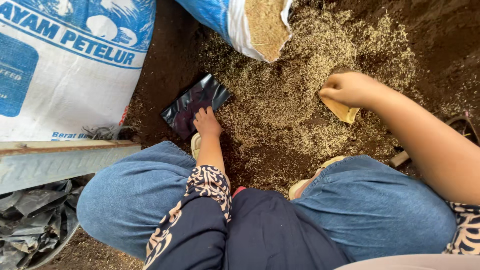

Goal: The person scoops grain from a large sack into small black plastic bags using a scoop, then folds and seals each bag. The process is repeated for multiple bags.

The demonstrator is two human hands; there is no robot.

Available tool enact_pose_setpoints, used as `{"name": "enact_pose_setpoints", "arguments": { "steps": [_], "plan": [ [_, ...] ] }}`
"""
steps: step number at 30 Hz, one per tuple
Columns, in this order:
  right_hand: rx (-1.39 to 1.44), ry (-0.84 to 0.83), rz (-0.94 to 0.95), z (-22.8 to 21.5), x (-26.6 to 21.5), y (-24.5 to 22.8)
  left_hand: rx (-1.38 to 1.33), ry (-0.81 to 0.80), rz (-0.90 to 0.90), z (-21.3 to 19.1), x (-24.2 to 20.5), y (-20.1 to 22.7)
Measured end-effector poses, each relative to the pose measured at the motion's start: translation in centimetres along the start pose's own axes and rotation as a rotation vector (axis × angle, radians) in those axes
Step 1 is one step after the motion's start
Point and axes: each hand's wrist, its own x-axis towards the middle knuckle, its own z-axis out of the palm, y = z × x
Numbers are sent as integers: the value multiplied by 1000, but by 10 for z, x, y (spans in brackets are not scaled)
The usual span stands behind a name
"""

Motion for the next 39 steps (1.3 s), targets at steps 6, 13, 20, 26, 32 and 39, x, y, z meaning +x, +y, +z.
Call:
{"name": "enact_pose_setpoints", "arguments": {
  "steps": [6, 13, 20, 26, 32, 39],
  "plan": [
    [-170, -56, -174, -10, 4, -98, 112, 165, -28, 5, 35, -18],
    [-277, -125, -257, 19, 25, -132, 86, 32, 77, -23, 35, -33],
    [-78, -83, -287, 55, 60, -153, 125, 103, 171, 8, 42, -34],
    [245, -45, -247, 124, 105, -157, -282, 189, 23, -47, 46, -6],
    [864, 317, -266, 194, 127, -172, -587, 25, -61, -86, 20, 51],
    [1352, 383, -179, 226, 114, -145, -1182, -231, -121, -26, -7, 86]
  ]
}}
